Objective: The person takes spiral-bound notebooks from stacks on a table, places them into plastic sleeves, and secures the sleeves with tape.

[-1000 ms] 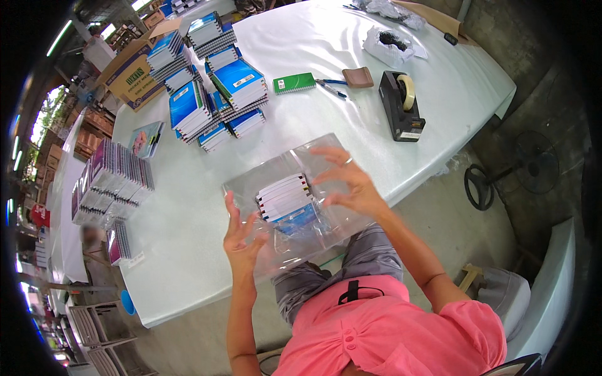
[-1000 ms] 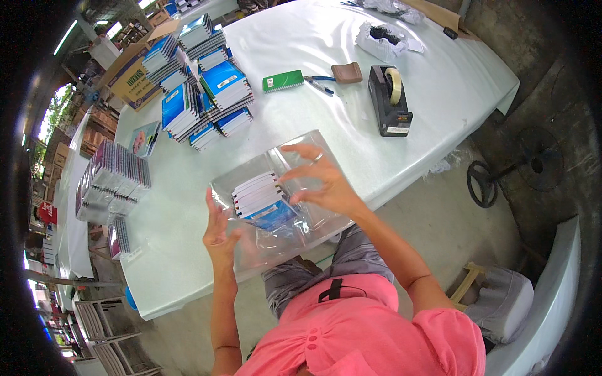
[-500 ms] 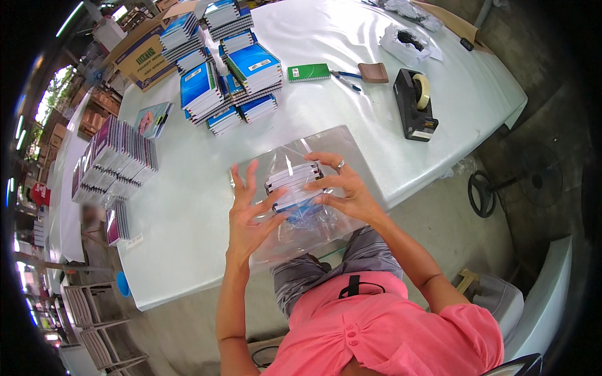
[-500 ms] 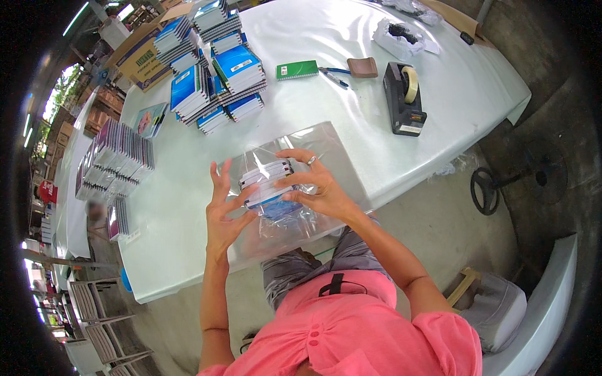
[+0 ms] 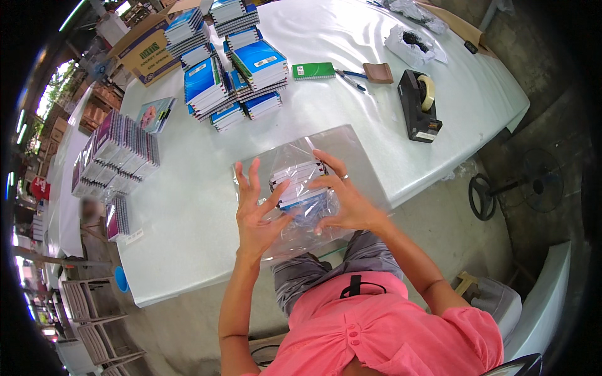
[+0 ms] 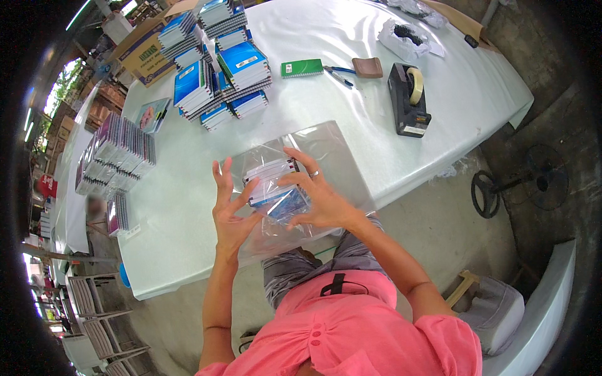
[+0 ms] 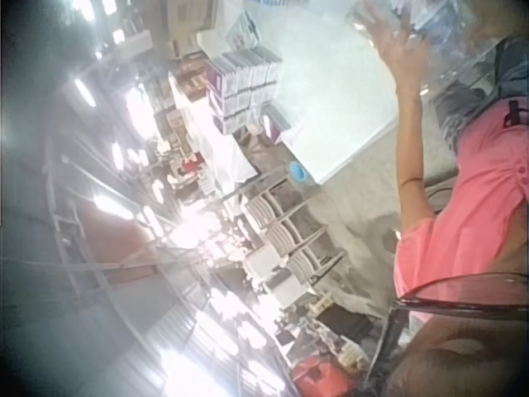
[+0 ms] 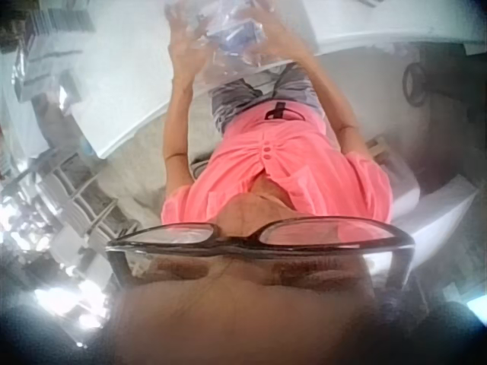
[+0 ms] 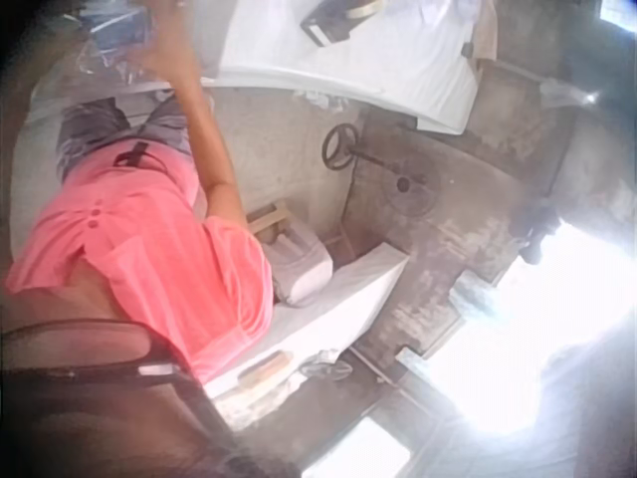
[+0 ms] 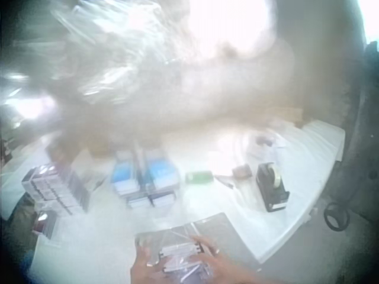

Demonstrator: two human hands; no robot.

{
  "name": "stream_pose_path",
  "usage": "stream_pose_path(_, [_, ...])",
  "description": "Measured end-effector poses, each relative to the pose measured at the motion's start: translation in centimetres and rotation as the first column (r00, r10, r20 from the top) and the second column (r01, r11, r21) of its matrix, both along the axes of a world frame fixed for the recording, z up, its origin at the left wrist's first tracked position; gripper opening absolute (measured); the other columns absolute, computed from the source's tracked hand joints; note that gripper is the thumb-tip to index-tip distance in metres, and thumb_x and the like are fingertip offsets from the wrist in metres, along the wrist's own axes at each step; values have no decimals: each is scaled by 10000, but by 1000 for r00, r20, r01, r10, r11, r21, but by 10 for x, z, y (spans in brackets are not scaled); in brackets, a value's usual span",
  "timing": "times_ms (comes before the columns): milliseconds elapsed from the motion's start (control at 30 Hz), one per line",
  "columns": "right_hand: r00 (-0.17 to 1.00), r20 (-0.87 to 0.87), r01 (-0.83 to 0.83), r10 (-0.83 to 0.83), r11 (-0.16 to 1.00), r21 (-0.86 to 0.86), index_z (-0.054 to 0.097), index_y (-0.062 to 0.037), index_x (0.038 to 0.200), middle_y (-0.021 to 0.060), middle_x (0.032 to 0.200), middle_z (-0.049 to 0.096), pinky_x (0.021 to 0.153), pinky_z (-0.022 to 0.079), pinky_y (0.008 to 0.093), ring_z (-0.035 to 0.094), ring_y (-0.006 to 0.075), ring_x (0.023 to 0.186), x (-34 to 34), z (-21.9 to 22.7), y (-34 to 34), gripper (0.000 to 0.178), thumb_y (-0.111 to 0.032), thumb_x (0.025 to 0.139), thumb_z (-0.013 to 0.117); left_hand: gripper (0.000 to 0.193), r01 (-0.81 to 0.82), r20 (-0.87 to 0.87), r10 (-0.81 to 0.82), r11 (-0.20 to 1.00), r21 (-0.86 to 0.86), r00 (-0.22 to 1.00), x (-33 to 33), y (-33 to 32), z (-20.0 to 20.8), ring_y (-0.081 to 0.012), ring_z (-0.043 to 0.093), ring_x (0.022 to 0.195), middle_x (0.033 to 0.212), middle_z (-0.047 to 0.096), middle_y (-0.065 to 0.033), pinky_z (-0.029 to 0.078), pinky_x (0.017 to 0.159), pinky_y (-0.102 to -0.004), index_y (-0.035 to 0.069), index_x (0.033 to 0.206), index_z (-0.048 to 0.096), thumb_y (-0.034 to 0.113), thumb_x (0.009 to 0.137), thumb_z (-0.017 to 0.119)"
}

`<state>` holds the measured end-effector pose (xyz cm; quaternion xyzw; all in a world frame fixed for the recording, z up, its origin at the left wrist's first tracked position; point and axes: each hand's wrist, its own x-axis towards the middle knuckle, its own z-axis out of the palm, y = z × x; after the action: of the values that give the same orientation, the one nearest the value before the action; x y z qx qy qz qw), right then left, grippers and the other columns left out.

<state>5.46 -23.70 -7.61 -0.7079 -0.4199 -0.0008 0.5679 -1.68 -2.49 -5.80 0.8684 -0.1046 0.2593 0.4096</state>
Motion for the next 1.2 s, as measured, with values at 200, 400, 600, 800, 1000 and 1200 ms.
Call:
stream_pose_path(200, [988,76,119,-137,971,208,628,-95,966,176,1465,352,1098,302,464,316,387,1367,2,-13,17,317,-104,705,807,536,-39,-20,42,992,117,999,-1,-2,6,-365,150,1461,1528,349,-113,257,1135,-485,209,1107,734,59,598,813])
stream_pose_path(400, [987,-145,101,-64,959,265,648,-51,827,184,1351,486,1038,361,433,465,329,1255,2,10,16,112,-80,779,746,280,-18,-32,28,961,276,999,6,9,21,-399,198,1434,1503,400,-12,302,1115,-489,272,1033,759,274,753,770])
stream_pose_path(600, [980,-148,147,-134,986,80,644,-29,802,135,1118,628,855,463,351,591,253,1042,9,34,14,134,-90,772,760,285,144,-203,-128,988,63,971,22,13,34,-380,173,1447,1488,425,0,310,1110,-468,245,1032,760,246,748,785])
stream_pose_path(800, [979,-159,130,-125,991,20,646,-56,811,77,1070,663,868,439,331,600,195,952,25,37,15,156,-126,771,780,546,130,-169,-151,983,-128,974,40,8,32,-293,248,1436,1451,469,-100,275,1124,-433,115,1188,685,130,663,832])
stream_pose_path(1000, [710,-704,104,-11,990,90,692,14,892,93,945,675,757,465,283,615,152,801,36,51,21,220,-9,696,788,700,-16,-443,-416,714,-700,794,54,18,29,-232,439,1314,1341,555,-152,336,1075,-343,11,1308,568,181,681,827])
stream_pose_path(1200, [598,-796,-20,89,995,96,745,3,912,62,950,660,749,475,273,601,162,857,51,44,21,246,60,673,737,571,58,-632,-586,755,-653,507,70,35,28,-216,464,1286,1312,577,-148,347,1040,-329,-46,1200,633,254,735,776])
